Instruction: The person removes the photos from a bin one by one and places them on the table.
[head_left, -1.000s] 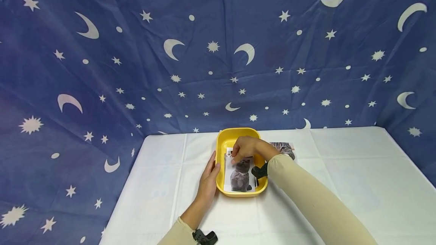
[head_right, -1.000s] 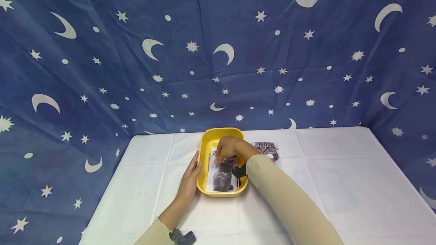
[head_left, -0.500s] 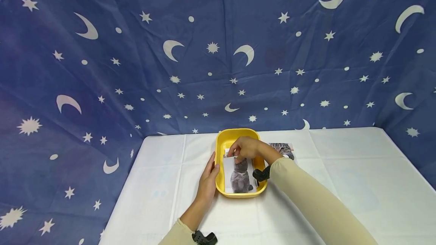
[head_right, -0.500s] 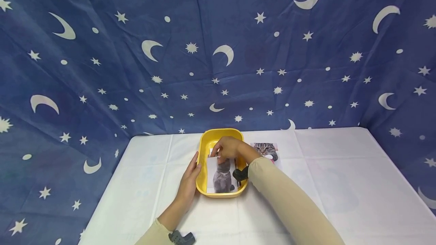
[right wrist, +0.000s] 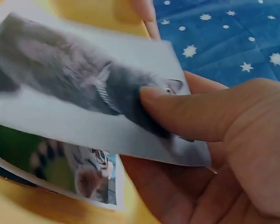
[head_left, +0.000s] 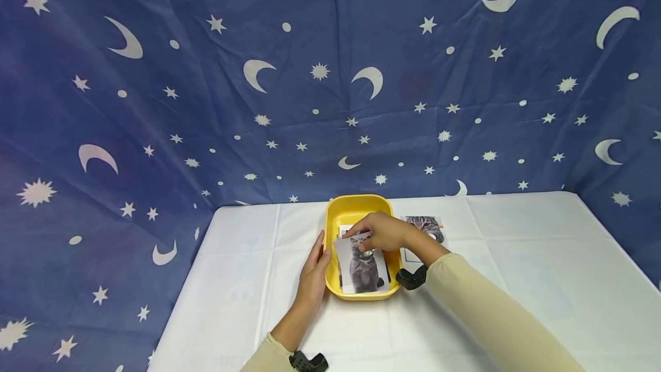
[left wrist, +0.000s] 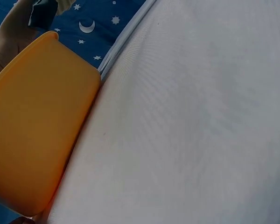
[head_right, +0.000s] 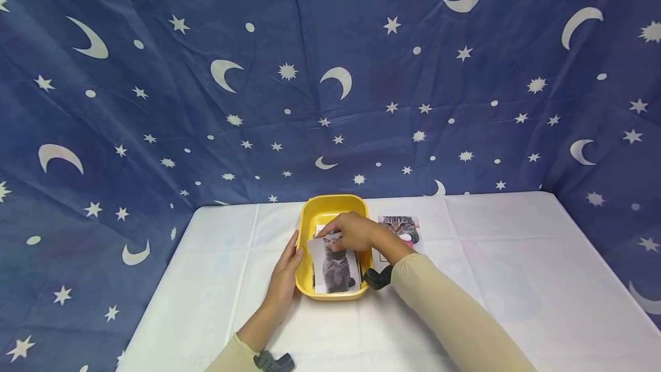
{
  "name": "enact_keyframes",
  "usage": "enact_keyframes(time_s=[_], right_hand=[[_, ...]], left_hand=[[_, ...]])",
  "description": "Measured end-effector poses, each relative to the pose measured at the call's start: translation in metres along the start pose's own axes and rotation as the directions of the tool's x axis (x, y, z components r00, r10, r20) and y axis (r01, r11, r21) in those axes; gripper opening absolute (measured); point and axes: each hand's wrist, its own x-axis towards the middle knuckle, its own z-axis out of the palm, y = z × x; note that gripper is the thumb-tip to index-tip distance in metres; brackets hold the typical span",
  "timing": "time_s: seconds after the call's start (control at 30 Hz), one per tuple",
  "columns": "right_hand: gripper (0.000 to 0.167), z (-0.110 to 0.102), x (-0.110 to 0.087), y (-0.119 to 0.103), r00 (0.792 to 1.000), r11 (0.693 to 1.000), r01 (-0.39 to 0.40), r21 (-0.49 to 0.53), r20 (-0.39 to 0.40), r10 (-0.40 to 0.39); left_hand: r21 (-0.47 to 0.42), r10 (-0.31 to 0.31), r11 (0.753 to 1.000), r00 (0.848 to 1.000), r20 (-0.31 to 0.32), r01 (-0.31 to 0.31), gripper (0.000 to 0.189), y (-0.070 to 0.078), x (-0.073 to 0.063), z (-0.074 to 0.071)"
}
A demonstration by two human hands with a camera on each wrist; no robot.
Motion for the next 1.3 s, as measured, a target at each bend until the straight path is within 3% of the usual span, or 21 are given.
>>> enact_keyframes(time_s=[0.17,0.27,0.4,0.57,0.7,0.97,1.23,1.3], right_hand=[[0.037,-0.007,-0.018,0.006,0.988,0.997,0.000,0.071,-0.153,0.011],[0.036,-0.016,-0.031,0.014,0.959,0.983,0.005,0.185,-0.279,0.048],[0.037,-0.029,-0.053,0.030,0.918,0.952,-0.006,0.305,-0.375,0.125],[0.038,-0.038,-0.086,0.053,0.888,0.932,-0.086,0.351,-0.397,0.232],[0.042,-0.039,-0.110,0.071,0.873,0.919,-0.084,0.384,-0.416,0.254],[0.042,-0.023,-0.147,0.107,0.843,0.868,-0.116,0.483,-0.414,0.343],[0.036,0.007,-0.152,0.123,0.852,0.898,-0.171,0.404,-0.397,0.341],[0.036,0.013,-0.151,0.123,0.846,0.911,-0.195,0.363,-0.407,0.344]], left_hand=[[-0.011,0.016,1.000,1.000,0.012,-0.016,0.055,0.000,0.000,0.001],[-0.012,0.020,1.000,1.000,0.001,-0.020,0.054,-0.001,0.000,0.002],[0.008,0.028,1.000,0.999,-0.016,-0.027,0.054,-0.002,0.002,0.002],[0.003,0.015,1.000,1.000,-0.017,-0.015,0.053,-0.001,0.002,0.002],[-0.005,0.009,1.000,1.000,-0.022,-0.009,0.054,-0.002,0.002,0.002],[-0.011,0.004,1.000,1.000,-0.008,-0.004,0.055,-0.002,0.002,0.001],[-0.008,0.010,1.000,1.000,-0.009,-0.010,0.055,0.001,0.000,0.001],[-0.008,0.012,1.000,1.000,-0.010,-0.012,0.055,0.002,0.000,0.001]])
